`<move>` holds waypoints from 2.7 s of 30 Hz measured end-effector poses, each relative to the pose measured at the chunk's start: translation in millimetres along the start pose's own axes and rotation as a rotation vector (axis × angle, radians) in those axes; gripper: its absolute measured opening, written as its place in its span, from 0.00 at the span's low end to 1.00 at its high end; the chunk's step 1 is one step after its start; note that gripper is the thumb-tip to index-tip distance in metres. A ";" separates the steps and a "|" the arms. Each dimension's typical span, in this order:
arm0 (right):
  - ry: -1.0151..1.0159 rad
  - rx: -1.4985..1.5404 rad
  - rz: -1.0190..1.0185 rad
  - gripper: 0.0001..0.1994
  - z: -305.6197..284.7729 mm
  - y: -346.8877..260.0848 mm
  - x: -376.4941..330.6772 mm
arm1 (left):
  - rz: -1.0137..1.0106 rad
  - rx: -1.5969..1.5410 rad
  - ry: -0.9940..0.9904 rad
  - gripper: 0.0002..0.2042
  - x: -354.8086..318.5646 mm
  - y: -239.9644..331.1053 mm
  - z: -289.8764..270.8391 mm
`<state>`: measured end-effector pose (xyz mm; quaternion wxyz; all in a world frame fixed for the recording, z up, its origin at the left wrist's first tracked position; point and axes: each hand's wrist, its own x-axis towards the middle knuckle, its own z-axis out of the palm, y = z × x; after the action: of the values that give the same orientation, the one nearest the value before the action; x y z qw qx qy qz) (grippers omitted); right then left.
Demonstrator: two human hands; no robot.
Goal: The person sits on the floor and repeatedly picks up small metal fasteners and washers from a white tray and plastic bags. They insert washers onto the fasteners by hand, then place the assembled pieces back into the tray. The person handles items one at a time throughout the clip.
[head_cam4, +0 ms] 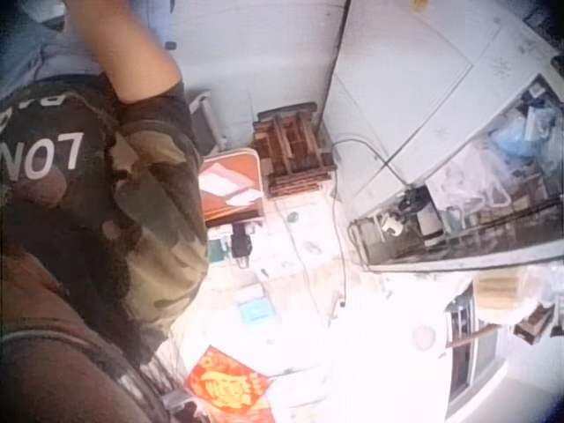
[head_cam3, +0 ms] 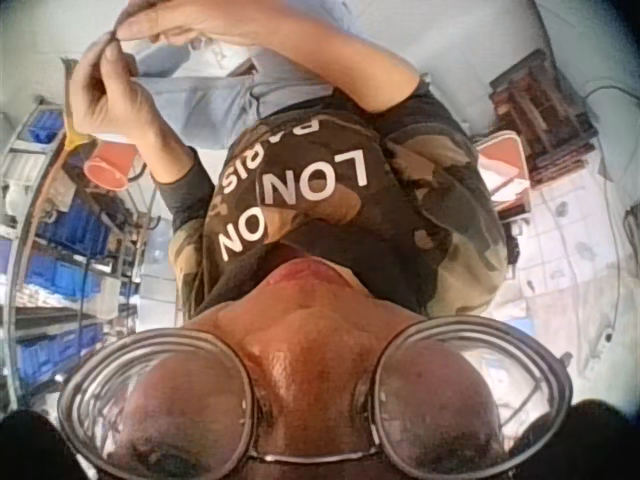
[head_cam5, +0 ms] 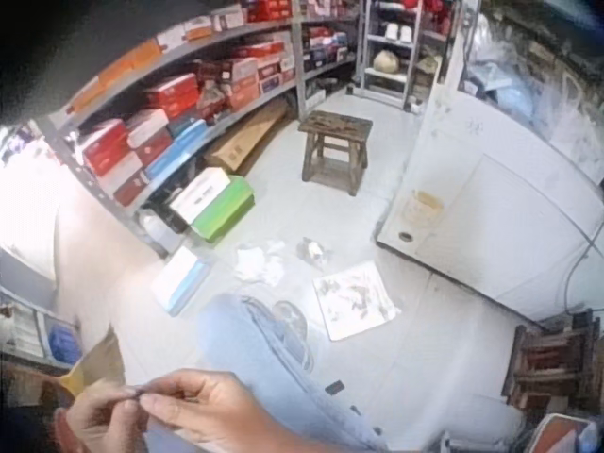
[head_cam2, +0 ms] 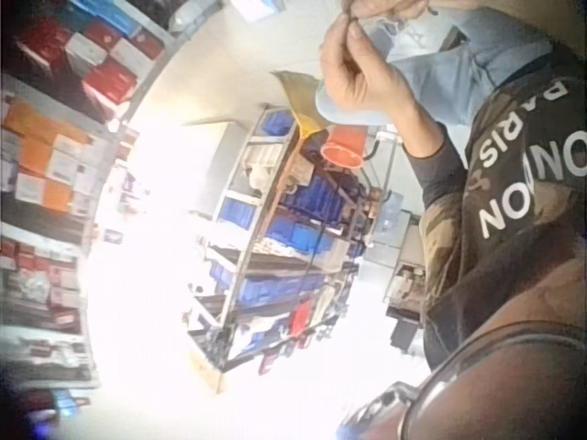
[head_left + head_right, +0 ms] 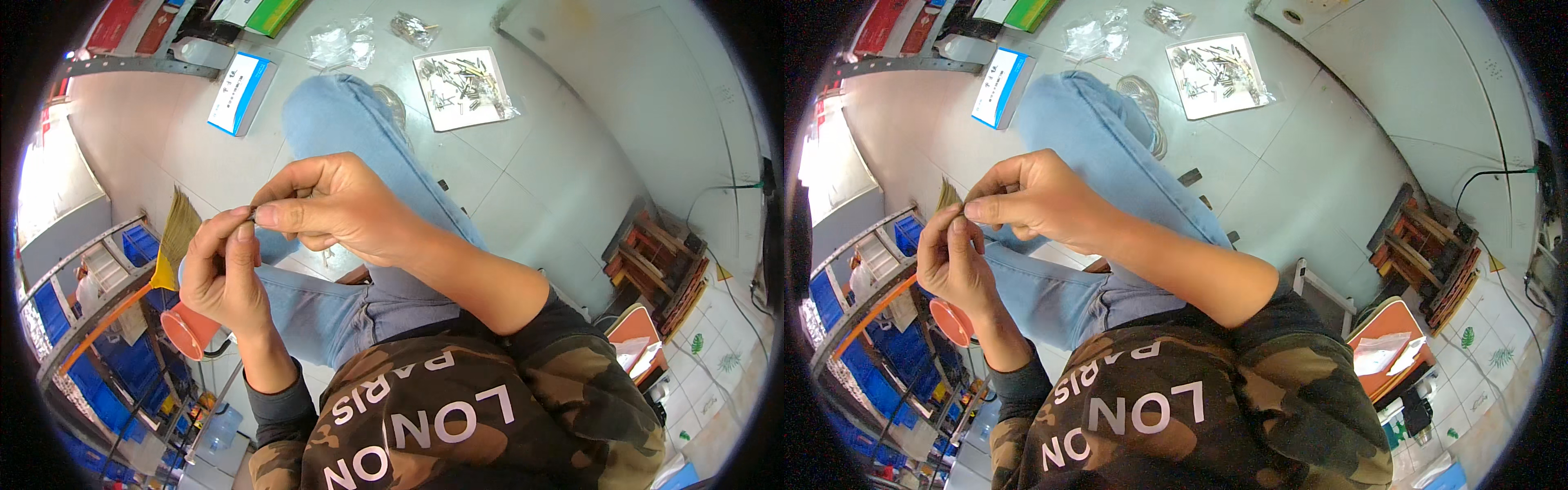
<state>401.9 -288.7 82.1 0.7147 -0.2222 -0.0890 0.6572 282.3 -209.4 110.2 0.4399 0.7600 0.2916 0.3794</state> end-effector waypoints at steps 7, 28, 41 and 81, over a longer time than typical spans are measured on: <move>0.173 -0.078 -0.087 0.08 -36.1 -33.6 8.5 | -0.416 -0.401 -0.187 0.15 40.2 -10.8 37.1; 0.724 0.100 -0.148 0.11 -362.0 -41.2 33.2 | -0.150 0.420 -1.089 0.08 62.1 -345.4 315.0; 0.857 0.096 -0.113 0.11 -367.1 -45.8 30.6 | 0.048 0.696 -1.240 0.05 14.6 -375.9 363.4; 1.032 -0.931 -0.155 0.07 -297.7 -37.4 90.8 | -0.736 -0.314 -0.767 0.06 97.4 -297.6 244.3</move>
<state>571.3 -261.0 -180.2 0.5409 -0.7820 -0.0259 0.3086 506.1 -111.1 -202.8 0.7261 0.6170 0.2967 -0.0641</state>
